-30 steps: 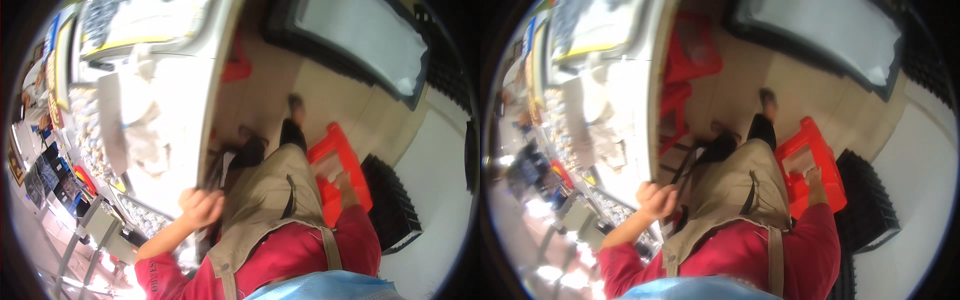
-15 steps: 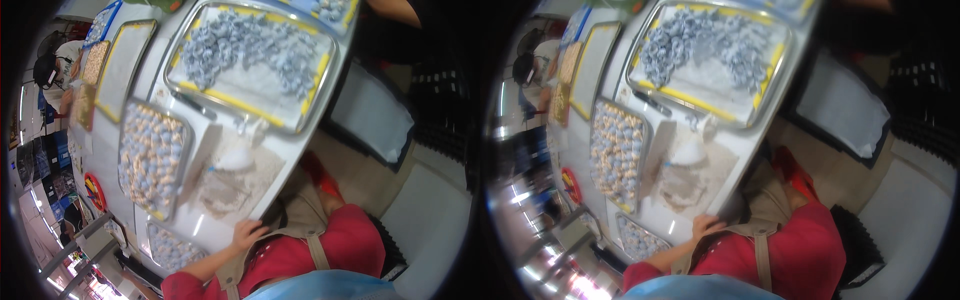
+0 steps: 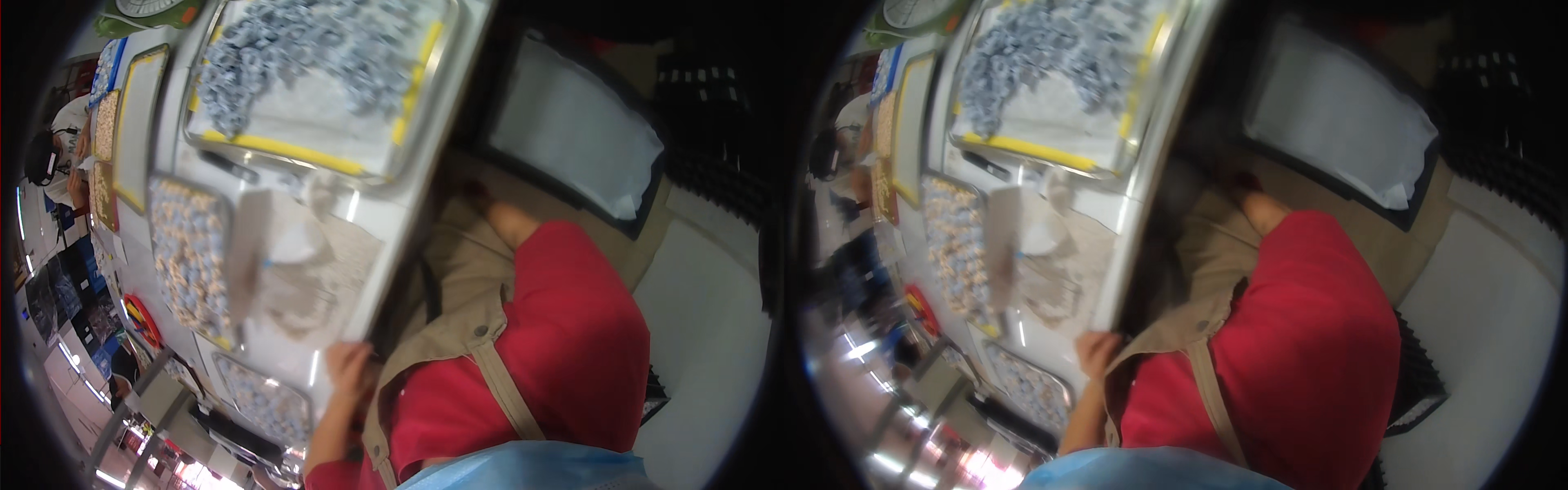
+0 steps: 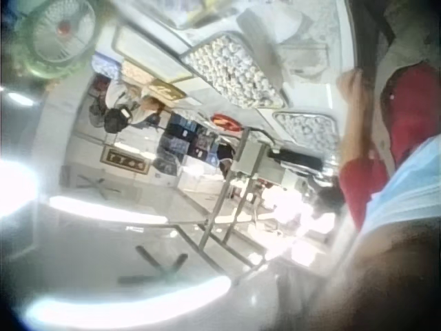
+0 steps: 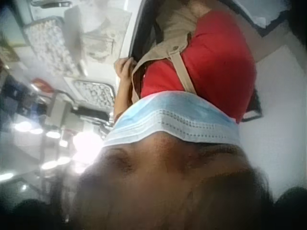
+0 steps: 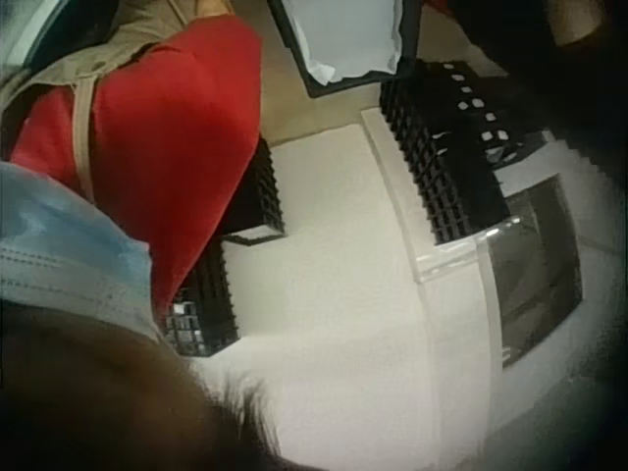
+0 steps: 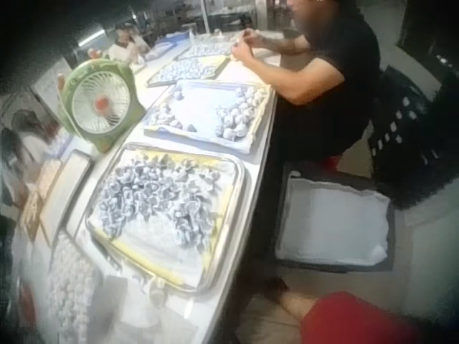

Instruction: The person repeatedly picks up small dough pieces from a tray, applies a liquid from a squeeze bottle, and attaches a small filling to form a dumpling. They place the finished dumplings onto a metal tray. The process is repetitive and involves handling dough, filling, and a squeeze bottle.

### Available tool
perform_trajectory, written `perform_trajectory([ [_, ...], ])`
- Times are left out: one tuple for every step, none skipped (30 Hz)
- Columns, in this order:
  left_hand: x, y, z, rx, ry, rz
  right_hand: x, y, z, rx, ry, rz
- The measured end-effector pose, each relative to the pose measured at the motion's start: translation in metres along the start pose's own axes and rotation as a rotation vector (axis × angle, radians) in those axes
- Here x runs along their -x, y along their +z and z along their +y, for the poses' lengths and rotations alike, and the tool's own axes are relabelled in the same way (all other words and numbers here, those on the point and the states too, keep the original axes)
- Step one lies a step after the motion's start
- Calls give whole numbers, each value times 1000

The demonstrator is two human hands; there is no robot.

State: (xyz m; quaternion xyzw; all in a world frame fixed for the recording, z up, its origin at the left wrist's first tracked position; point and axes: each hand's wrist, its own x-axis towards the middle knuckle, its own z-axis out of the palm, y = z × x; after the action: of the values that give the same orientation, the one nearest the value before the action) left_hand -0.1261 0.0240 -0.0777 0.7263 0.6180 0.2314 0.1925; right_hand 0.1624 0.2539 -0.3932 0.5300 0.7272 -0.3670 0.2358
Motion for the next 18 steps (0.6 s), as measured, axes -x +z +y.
perform_trajectory([
  [0, 8, 5, -178, 1, 156, 3, 2, 2, -15, -20, 26],
  [-6, 8, 11, -160, -99, 164, 5, 2, 5, -29, -30, 52],
  [-5, 14, 12, -162, -116, 212, 7, 4, 8, -44, -43, 75],
  [-3, 15, 8, -254, -59, 214, 11, 6, 10, -73, -60, 102],
  [-8, 19, 9, -326, -16, 277, 13, 3, 9, -98, -78, 128],
  [-8, 17, 11, -351, -43, 266, 15, 1, 4, -119, -97, 156],
  [-6, 20, 15, -372, -62, 293, 17, -1, -1, -147, -120, 178],
  [-4, 24, 20, -396, -84, 328, 20, -3, -5, -164, -146, 199],
  [-1, 30, 28, -428, -100, 367, 25, -1, -9, -181, -168, 205],
  [-1, 35, 37, -460, -114, 406, 29, 0, -14, -197, -192, 214],
  [-1, 43, 43, -479, -127, 441, 30, 0, -12, -212, -203, 233],
  [1, 49, 51, -510, -132, 436, 34, 2, -13, -230, -218, 237],
  [2, 54, 57, -541, -134, 431, 36, 2, -13, -241, -231, 249],
  [8, 55, 66, -580, -146, 422, 38, 1, -18, -255, -249, 252],
  [12, 57, 67, -611, -158, 391, 39, -1, -16, -266, -259, 263],
  [16, 60, 71, -625, -156, 376, 42, -1, -15, -280, -268, 270],
  [18, 61, 75, -642, -155, 363, 43, -2, -15, -293, -274, 277],
  [20, 62, 79, -658, -154, 351, 44, -2, -16, -301, -283, 283],
])
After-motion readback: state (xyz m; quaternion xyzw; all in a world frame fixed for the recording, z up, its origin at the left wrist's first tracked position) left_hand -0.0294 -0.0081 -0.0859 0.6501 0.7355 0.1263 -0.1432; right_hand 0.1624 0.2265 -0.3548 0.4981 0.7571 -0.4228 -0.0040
